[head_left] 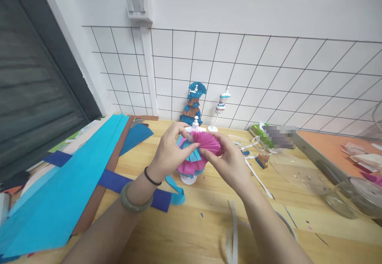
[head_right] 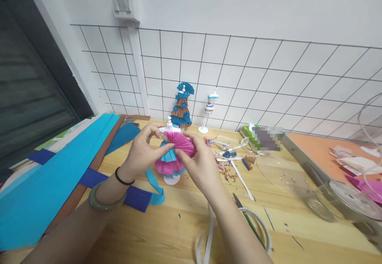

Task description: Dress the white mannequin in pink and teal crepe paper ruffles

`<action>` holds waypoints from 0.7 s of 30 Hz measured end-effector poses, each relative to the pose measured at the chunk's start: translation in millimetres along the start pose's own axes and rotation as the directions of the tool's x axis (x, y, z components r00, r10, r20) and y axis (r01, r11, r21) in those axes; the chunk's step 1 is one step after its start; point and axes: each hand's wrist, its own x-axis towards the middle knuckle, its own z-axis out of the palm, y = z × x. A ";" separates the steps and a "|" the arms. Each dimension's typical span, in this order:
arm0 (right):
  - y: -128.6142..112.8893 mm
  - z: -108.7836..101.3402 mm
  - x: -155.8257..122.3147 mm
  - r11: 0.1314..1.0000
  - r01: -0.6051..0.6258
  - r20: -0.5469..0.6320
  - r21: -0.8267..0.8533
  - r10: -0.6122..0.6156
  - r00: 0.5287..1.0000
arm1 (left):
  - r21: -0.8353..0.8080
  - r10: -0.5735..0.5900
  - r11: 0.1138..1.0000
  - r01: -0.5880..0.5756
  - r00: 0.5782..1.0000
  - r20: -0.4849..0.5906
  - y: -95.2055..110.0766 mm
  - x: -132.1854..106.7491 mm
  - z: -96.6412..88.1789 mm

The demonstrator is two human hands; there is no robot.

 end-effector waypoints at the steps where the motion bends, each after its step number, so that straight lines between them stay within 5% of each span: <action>1: -1.1 -1.6 0.5 1.000 -0.009 0.019 0.009 0.009 1.000 | -0.001 -0.001 1.000 0.001 1.000 -0.003 0.0 0.1 0.0; 11: -5.4 -18.6 2.3 0.984 -0.120 0.243 0.130 0.086 0.966 | -0.022 -0.004 1.000 0.004 1.000 -0.006 -0.8 0.8 -0.2; 21: -6.6 -20.7 1.0 0.986 -0.056 0.193 0.154 0.026 0.981 | -0.101 -0.030 0.994 0.030 1.000 -0.002 -3.8 0.7 0.2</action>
